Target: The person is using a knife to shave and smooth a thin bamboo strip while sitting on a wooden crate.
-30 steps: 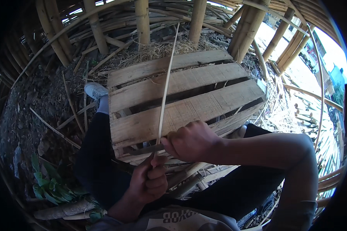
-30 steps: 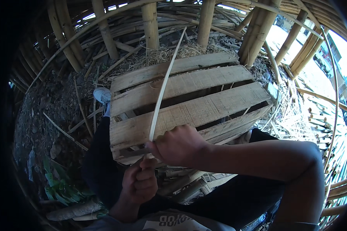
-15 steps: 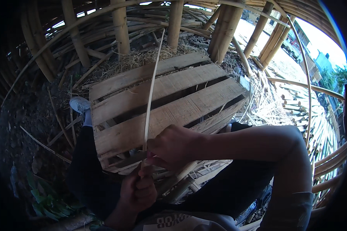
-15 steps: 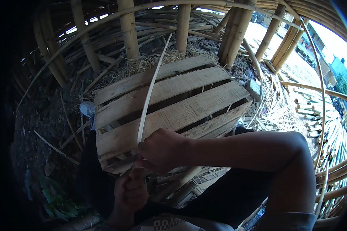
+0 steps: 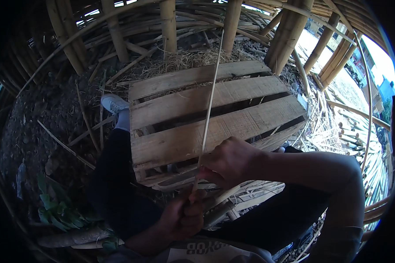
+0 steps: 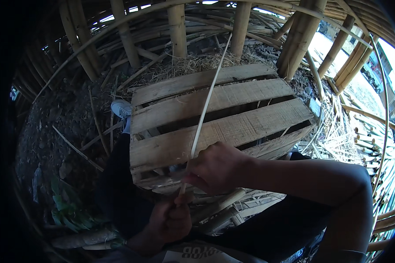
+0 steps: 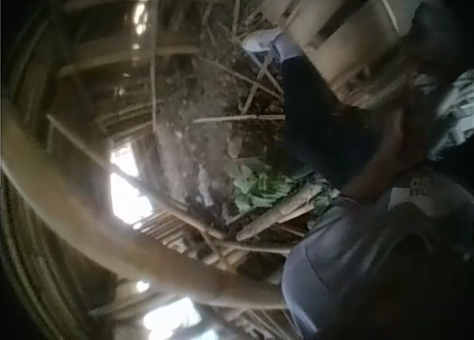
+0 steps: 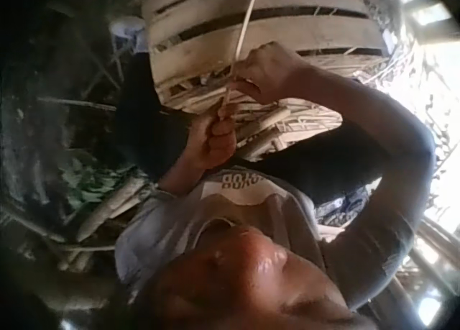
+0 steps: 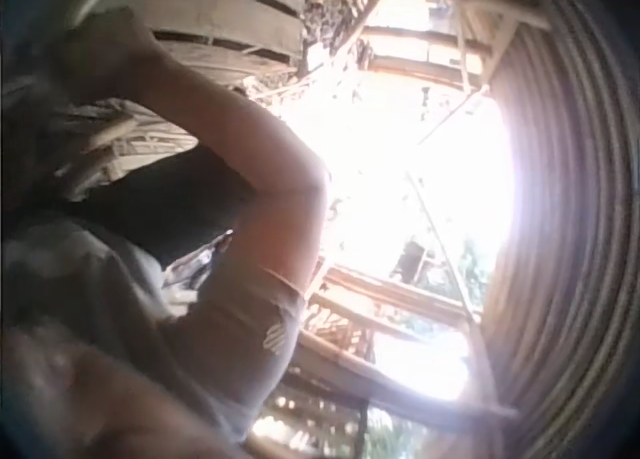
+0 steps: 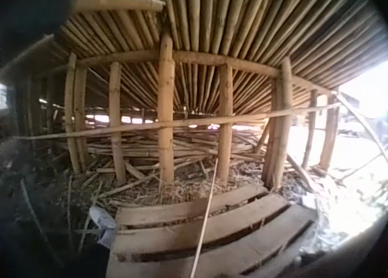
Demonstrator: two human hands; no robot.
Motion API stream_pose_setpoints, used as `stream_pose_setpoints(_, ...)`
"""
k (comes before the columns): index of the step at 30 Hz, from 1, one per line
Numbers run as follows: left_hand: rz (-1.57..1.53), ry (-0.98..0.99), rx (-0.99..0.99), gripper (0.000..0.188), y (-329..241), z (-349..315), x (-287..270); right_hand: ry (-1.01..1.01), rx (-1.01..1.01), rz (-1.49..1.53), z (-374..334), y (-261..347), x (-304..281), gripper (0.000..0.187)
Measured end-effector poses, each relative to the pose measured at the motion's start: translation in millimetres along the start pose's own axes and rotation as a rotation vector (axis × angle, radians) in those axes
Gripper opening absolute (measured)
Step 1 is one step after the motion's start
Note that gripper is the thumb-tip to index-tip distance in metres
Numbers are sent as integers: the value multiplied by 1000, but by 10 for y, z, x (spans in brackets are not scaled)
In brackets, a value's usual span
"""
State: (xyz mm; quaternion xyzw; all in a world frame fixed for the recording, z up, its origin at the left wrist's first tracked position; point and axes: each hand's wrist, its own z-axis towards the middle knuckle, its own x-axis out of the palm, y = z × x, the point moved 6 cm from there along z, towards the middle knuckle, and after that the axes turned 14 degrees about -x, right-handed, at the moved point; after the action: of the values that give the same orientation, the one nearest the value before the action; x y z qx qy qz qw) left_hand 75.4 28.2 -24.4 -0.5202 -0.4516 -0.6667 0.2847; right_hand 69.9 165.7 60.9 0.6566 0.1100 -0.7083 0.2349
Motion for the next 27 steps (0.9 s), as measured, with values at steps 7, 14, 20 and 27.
stream_pose_setpoints(7, -1, 41, 7, 23, 0, 8, 36, 40, 160, -74, -7, -208, -44, 45)
stream_pose_setpoints(14, -21, 98, 1, 20, 15, -31, 96, 55, 367, -185, -179, -724, -170, 49)
stream_pose_setpoints(20, -102, 218, -9, 12, 81, 6, 166, 37, 37, 63, -46, 0, -114, 43)
stream_pose_setpoints(27, -171, 230, 3, 15, -84, -28, 141, -12, 16, 4, -31, -373, -92, 42)
